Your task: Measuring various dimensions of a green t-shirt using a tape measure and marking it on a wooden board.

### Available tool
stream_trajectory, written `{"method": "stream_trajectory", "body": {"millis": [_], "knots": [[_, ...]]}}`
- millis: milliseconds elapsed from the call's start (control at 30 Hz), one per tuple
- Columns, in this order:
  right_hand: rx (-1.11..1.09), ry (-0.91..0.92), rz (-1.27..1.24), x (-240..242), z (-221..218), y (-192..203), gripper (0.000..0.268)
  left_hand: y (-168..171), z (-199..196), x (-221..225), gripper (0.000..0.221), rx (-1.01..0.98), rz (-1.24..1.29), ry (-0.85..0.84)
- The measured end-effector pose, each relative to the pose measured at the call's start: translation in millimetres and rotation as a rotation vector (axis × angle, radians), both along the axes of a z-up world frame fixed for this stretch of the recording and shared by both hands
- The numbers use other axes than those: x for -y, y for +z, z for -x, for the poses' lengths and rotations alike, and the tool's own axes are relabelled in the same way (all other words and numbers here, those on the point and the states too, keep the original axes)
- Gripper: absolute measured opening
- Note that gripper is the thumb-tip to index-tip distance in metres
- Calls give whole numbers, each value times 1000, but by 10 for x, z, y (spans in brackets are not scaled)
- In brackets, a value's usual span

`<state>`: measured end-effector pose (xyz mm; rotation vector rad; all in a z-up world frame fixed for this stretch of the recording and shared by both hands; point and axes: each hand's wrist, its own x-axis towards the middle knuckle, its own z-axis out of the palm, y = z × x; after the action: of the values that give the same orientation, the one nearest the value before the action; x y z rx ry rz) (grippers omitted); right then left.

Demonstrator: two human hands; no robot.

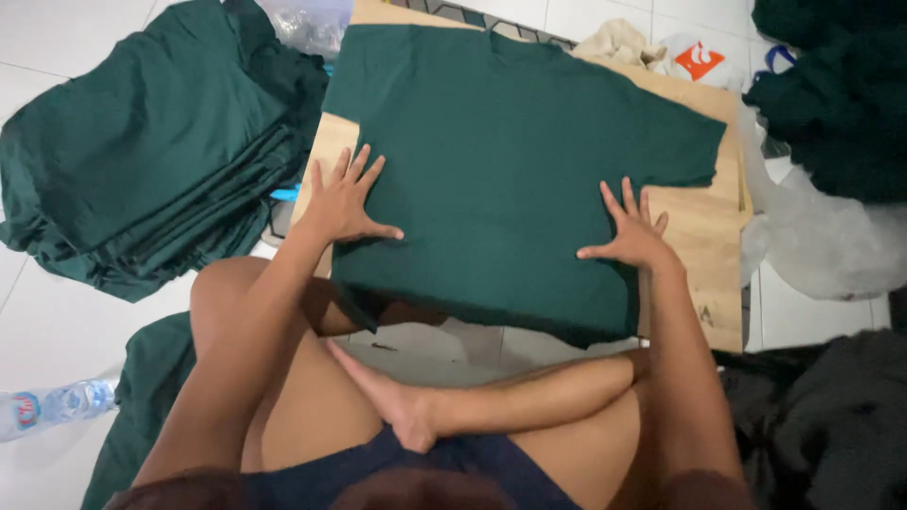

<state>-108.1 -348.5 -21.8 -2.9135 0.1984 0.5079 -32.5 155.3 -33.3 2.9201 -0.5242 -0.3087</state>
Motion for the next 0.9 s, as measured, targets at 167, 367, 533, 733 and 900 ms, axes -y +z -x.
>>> {"method": "stream_trajectory", "body": {"millis": [167,367,533,733,900], "knots": [[183,49,-70,-483,122,155,131,220,172,138,131,54,58,14],[457,263,-131,-1907,-57,245,76,17,439,569,77,326,317,-82],[576,320,24,-2744,-530,-98,73,-369,97,433,49,495,321,-138],[492,318,-8,-2975,-637,-453,73,-206,101,255,65,262,191,-69],[534,250,86,-2478,-459,-302,68,-290,77,256,88,237,118,-54]]}}
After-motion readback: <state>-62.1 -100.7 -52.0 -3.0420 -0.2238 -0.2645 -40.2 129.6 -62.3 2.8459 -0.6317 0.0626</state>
